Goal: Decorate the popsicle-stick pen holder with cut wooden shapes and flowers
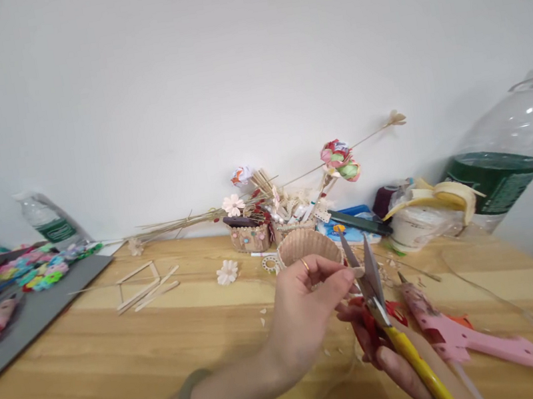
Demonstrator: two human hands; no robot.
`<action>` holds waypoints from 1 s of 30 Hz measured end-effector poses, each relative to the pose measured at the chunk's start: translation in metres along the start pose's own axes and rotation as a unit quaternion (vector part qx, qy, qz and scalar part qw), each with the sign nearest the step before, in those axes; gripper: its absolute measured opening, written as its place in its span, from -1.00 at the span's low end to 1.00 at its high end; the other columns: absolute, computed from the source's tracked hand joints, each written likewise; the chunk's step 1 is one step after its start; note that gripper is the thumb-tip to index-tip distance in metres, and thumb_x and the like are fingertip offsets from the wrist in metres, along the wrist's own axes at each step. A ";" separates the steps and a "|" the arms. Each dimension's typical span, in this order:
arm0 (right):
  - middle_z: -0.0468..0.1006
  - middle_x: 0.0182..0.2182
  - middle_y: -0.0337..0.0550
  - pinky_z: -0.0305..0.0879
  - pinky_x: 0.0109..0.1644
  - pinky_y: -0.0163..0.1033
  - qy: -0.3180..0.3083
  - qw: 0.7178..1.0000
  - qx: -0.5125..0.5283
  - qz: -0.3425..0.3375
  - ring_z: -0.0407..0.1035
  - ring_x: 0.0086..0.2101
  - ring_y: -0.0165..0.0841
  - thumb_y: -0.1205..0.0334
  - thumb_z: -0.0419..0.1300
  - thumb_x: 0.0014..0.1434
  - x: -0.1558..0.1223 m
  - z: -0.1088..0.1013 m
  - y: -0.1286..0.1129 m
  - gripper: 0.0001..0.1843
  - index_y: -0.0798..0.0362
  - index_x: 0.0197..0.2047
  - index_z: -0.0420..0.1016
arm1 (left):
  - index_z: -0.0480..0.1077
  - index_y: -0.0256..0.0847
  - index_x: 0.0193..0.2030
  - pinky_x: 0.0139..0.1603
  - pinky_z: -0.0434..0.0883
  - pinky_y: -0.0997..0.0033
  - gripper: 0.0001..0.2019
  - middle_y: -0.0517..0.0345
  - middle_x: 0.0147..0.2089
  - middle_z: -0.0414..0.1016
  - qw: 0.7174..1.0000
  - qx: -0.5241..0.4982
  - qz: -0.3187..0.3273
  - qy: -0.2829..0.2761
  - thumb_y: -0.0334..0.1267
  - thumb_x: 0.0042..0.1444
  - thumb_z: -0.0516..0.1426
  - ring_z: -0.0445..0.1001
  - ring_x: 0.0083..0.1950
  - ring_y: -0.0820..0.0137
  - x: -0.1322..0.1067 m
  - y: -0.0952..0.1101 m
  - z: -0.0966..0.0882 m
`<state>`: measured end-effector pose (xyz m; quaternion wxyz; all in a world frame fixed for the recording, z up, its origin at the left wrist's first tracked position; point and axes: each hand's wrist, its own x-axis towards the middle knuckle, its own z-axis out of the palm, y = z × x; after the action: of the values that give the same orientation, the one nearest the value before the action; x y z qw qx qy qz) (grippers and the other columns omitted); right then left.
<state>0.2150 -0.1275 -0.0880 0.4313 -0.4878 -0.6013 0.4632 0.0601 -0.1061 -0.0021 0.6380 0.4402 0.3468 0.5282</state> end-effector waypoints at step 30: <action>0.28 -0.63 -0.28 0.09 -0.55 -0.28 0.044 0.997 -0.060 -0.001 0.16 -0.60 -0.40 -0.28 0.11 -0.03 -0.013 0.010 -0.020 -0.53 0.00 -0.42 0.35 | 0.37 -0.30 -0.53 -0.46 0.36 0.56 -0.87 0.26 -0.59 0.40 1.000 0.013 -0.005 0.002 -0.31 -0.11 0.22 0.35 -0.55 0.58 0.004 0.002 -0.001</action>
<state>0.2038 -0.1435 -0.0717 0.4280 -0.5318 -0.6089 0.4041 0.0592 -0.1016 -0.0007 0.6340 0.4456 0.3575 0.5212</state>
